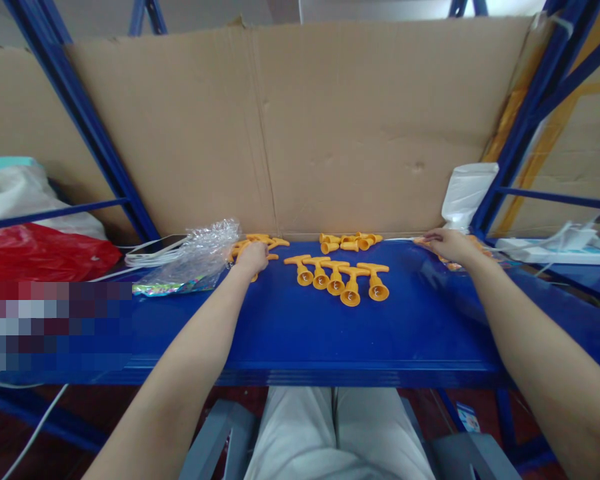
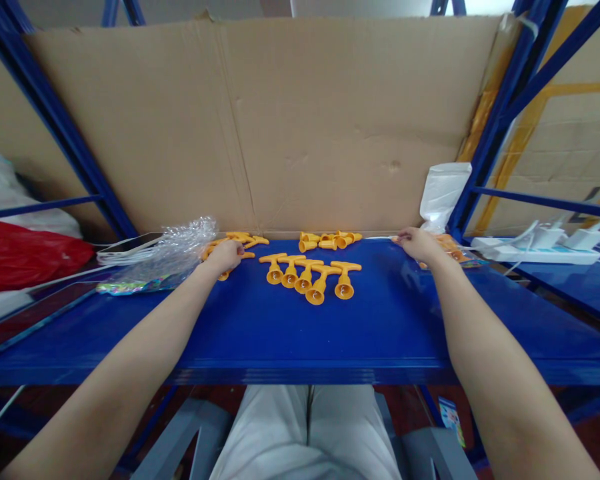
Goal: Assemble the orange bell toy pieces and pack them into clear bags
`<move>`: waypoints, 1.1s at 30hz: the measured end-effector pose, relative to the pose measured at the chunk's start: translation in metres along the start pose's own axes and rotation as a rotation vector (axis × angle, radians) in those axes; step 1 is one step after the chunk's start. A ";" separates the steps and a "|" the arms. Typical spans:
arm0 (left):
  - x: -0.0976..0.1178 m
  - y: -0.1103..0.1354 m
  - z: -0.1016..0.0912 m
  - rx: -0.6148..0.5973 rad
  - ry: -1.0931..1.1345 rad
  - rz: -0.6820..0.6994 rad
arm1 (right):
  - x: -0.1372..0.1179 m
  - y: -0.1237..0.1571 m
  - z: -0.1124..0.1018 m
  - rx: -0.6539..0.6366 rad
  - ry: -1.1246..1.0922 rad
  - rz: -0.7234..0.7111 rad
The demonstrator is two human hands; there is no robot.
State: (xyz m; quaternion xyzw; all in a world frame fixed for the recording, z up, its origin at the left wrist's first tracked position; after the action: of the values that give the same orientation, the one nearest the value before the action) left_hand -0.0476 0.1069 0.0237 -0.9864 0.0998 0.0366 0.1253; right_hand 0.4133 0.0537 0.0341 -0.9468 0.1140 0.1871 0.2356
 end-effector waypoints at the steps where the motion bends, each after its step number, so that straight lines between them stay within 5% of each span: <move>1: 0.000 0.001 -0.001 -0.007 0.002 -0.009 | -0.001 0.000 0.003 -0.025 -0.004 -0.011; 14: 0.004 0.006 -0.009 0.000 -0.049 -0.057 | -0.037 0.014 0.016 -0.156 0.100 -0.199; 23: 0.059 0.011 -0.015 -0.007 0.196 0.359 | -0.071 0.038 0.039 -0.359 0.133 -0.266; 33: 0.081 0.019 -0.011 -0.057 0.193 0.435 | -0.111 0.068 0.048 -0.596 -0.104 -0.353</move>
State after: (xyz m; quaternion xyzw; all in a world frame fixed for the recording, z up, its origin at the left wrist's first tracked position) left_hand 0.0279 0.0711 0.0219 -0.9438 0.3203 -0.0288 0.0762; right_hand 0.2780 0.0322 0.0127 -0.9683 -0.1234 0.2165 -0.0168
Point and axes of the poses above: each hand's wrist, its own y-axis away from the middle knuckle, its own z-axis out of the palm, x = y × z, the point moved 6 cm from there along -y, towards the middle knuckle, and after that the axes turned 7 degrees about z, right-handed, at the moved point
